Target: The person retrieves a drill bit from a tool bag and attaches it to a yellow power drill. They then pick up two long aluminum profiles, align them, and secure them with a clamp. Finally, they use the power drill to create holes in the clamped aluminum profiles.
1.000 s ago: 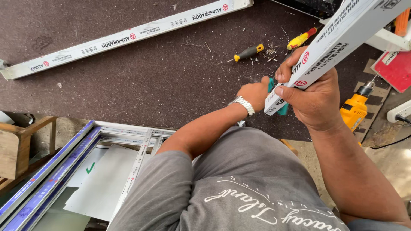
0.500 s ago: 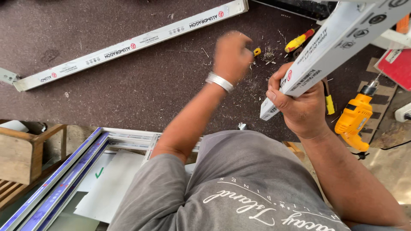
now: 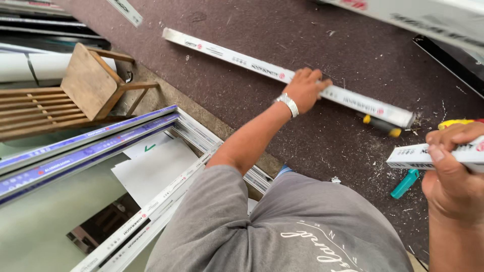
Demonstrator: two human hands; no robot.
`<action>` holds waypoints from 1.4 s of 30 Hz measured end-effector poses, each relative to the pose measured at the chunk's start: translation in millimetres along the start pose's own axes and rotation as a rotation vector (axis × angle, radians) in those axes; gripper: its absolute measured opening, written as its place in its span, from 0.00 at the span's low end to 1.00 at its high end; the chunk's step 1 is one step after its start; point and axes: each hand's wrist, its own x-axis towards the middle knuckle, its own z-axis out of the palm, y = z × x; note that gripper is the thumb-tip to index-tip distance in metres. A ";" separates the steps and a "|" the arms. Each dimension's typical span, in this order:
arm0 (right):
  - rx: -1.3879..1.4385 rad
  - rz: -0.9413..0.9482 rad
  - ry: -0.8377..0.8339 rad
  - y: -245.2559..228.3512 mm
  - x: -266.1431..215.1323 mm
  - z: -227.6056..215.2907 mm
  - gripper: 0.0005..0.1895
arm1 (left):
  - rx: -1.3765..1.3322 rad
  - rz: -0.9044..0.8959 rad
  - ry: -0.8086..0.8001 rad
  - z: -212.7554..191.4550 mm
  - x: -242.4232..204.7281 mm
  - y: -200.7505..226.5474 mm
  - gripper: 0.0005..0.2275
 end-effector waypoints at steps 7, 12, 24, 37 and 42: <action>-0.117 0.126 0.053 65.8 -35.6 -129.3 0.01 | 0.001 0.055 -0.043 9.4 -60.3 16.3 0.20; 0.026 0.213 0.160 94.9 -72.7 -195.9 0.06 | -0.058 0.026 -0.029 8.3 -83.8 12.3 0.21; -0.098 -0.121 0.020 49.5 -76.8 -96.5 0.07 | -0.020 -0.037 -0.089 -0.4 -82.5 23.9 0.21; -0.039 -0.166 0.031 29.9 -66.8 -44.7 0.11 | -0.137 0.401 -0.211 44.3 -147.3 103.0 0.18; -0.192 -0.118 0.110 1.0 -46.9 -9.7 0.23 | -0.126 0.460 -0.179 30.9 -143.8 100.5 0.13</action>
